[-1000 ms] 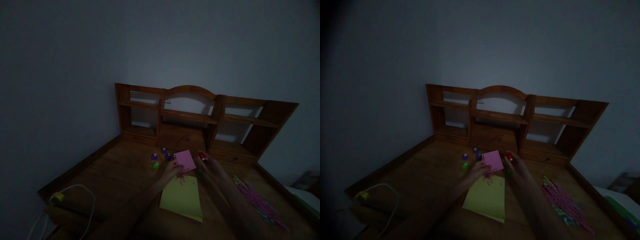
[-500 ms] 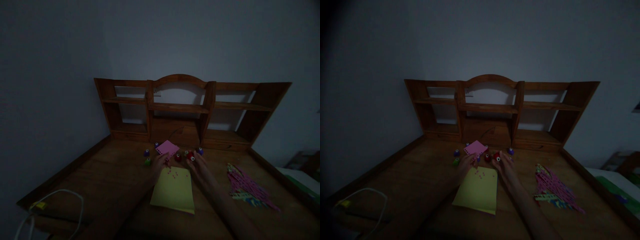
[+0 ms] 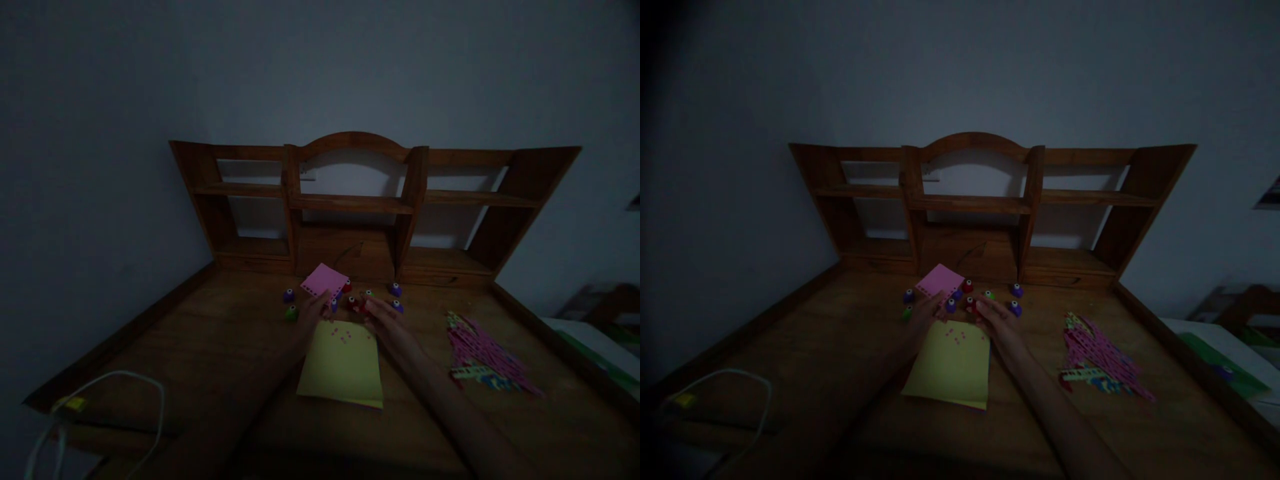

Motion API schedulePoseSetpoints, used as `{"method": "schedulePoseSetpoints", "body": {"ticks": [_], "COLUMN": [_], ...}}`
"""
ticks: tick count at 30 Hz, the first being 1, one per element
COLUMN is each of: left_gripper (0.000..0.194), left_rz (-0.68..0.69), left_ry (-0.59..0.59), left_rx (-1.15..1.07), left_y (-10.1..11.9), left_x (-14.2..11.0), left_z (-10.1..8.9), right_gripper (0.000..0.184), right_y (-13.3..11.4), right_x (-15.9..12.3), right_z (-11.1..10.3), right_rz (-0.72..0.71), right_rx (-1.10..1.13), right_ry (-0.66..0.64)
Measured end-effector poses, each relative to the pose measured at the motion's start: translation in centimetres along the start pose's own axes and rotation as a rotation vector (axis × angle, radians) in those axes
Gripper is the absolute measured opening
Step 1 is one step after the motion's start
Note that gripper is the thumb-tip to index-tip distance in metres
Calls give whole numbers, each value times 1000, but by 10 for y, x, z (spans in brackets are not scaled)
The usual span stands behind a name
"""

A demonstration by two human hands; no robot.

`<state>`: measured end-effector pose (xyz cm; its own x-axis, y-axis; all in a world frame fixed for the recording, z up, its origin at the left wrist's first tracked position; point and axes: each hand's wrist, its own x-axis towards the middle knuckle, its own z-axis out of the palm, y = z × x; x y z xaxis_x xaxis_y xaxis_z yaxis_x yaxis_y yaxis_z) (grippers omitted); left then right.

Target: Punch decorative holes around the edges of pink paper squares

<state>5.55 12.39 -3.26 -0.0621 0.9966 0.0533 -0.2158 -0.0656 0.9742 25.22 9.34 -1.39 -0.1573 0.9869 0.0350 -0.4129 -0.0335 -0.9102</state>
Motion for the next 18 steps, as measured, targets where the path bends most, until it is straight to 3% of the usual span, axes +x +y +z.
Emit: {"method": "schedulePoseSetpoints", "body": {"ticks": [9,18], "left_gripper": [36,27], "left_rz": [104,150], "left_ry": [-144,-304], "left_rx": [119,184], "left_y": [16,14], "left_x": [-19,-21], "left_z": [12,15], "right_gripper": [27,27], "right_y": [2,0], "right_x": [1,1], "right_z": [4,-4], "right_rz": [45,14], "right_rx": [150,-29], "right_ry": [-13,56]}}
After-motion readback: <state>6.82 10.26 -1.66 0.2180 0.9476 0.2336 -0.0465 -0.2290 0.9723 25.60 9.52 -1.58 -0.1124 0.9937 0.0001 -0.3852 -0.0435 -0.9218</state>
